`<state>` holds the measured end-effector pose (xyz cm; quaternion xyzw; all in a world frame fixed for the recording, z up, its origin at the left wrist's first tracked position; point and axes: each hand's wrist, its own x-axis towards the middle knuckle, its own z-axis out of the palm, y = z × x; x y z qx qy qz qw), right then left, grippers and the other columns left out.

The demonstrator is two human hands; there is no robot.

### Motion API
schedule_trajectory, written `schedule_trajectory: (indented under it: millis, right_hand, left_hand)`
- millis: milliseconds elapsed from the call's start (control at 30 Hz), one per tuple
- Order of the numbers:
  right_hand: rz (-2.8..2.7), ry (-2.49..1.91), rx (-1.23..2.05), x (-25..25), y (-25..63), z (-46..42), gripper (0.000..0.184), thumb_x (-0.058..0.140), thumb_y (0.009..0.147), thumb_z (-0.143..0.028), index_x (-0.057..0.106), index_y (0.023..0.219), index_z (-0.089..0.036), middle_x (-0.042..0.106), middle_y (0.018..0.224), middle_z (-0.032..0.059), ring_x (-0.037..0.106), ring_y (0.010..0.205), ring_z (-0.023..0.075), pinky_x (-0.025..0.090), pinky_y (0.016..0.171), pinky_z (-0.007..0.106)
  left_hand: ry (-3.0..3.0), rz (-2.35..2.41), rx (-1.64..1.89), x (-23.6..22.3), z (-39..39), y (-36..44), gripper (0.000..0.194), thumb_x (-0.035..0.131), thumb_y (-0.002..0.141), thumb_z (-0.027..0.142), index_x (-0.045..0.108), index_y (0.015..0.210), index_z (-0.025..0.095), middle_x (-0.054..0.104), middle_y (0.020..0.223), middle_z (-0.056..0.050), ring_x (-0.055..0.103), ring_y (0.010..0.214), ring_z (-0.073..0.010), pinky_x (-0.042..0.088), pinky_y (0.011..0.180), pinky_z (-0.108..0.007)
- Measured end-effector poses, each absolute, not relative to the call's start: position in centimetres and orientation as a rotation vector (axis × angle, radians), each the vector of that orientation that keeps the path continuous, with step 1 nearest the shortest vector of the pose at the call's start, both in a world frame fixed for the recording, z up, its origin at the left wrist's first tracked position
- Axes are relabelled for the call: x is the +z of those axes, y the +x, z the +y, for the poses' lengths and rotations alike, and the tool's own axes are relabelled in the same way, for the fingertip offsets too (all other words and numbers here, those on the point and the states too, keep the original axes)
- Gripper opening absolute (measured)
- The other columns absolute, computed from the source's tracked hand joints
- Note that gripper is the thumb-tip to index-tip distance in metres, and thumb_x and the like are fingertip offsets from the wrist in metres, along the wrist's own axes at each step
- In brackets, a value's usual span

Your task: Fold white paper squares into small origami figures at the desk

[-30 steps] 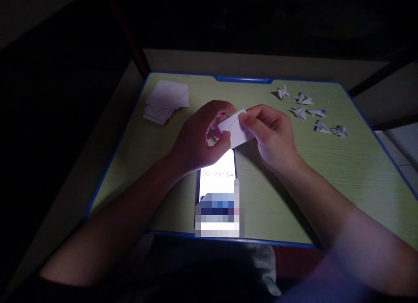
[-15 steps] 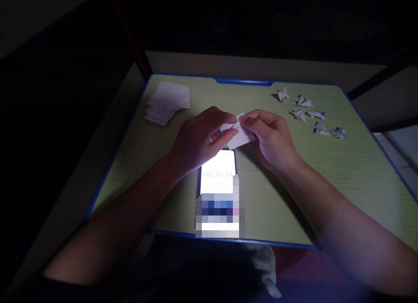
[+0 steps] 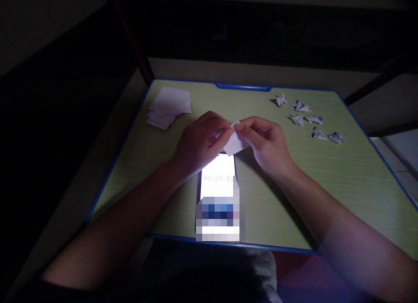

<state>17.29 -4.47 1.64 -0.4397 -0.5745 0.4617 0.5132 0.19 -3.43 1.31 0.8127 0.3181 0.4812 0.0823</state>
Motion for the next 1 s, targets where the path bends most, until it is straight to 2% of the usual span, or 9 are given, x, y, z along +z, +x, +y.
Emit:
schedule_trajectory:
  millis: [267,367,500,667,833,933,1000]
  right_hand:
    - [-1.387,-1.074,1.103,1.9,17.1,-4.7,0.038,0.076,0.074,-0.054,0.064,0.069,-0.018,0.056,0.058,-0.0026,0.045,0.052,0.0091,0.032,0.048,0.025]
    - [-1.398,-1.074,1.085,2.0,17.0,-4.7,0.04,0.077,0.073,-0.055,0.063,0.066,-0.018,0.054,0.057,-0.0029,0.044,0.053,0.0088,0.031,0.048,0.025]
    - [-1.402,-1.065,1.096,2.0,17.0,-4.8,0.039,0.076,0.075,-0.053,0.063,0.067,-0.017,0.054,0.058,-0.0025,0.045,0.054,0.0088,0.031,0.049,0.025]
    - [-1.367,-1.042,1.158,2.3,17.0,-5.0,0.035,0.078,0.073,-0.049,0.065,0.067,-0.017,0.055,0.057,-0.0032,0.045,0.051,0.0077,0.031,0.047,0.025]
    - [-1.339,-1.052,1.168,2.3,17.0,-4.8,0.031,0.086,0.065,-0.043,0.069,0.07,-0.017,0.061,0.06,-0.0024,0.048,0.052,0.0079,0.033,0.047,0.024]
    - [-1.3,-1.046,1.14,1.9,17.2,-4.4,0.031,0.085,0.066,-0.044,0.07,0.072,-0.017,0.064,0.063,-0.0013,0.051,0.055,0.0085,0.036,0.05,0.024]
    - [-1.289,-1.04,1.114,1.8,17.4,-4.3,0.032,0.085,0.066,-0.045,0.07,0.072,-0.017,0.062,0.062,-0.0017,0.051,0.055,0.0084,0.036,0.05,0.024]
  left_hand:
    - [1.955,1.046,1.408,0.7,-3.7,1.1,0.008,0.062,0.085,0.017,0.058,0.077,0.016,0.06,0.066,0.003,0.055,0.057,-0.0062,0.042,0.051,-0.017]
    - [1.823,0.963,1.475,0.5,-3.6,1.5,0.007,0.063,0.08,0.013,0.057,0.079,0.017,0.06,0.067,0.004,0.057,0.058,-0.0056,0.044,0.052,-0.015]
    - [1.634,0.91,1.476,0.9,-3.5,1.6,0.015,0.064,0.074,0.009,0.058,0.085,0.017,0.062,0.068,0.004,0.061,0.062,-0.0067,0.049,0.055,-0.016]
    - [1.528,0.971,1.411,1.7,-3.5,1.6,0.015,0.067,0.071,0.01,0.058,0.081,0.018,0.061,0.063,0.005,0.063,0.062,-0.008,0.051,0.055,-0.017]
    - [1.501,1.021,1.363,2.2,-3.5,1.4,0.012,0.066,0.073,0.011,0.058,0.079,0.018,0.065,0.068,0.004,0.064,0.064,-0.0073,0.05,0.055,-0.016]
    - [1.431,1.047,1.252,2.5,-3.5,1.1,0.005,0.062,0.08,0.018,0.059,0.077,0.017,0.065,0.063,0.003,0.062,0.055,-0.0073,0.046,0.047,-0.016]
    - [1.379,1.029,1.167,2.5,-3.4,0.9,0.012,0.058,0.084,0.022,0.059,0.074,0.016,0.063,0.057,0.002,0.06,0.048,-0.0076,0.045,0.045,-0.018]
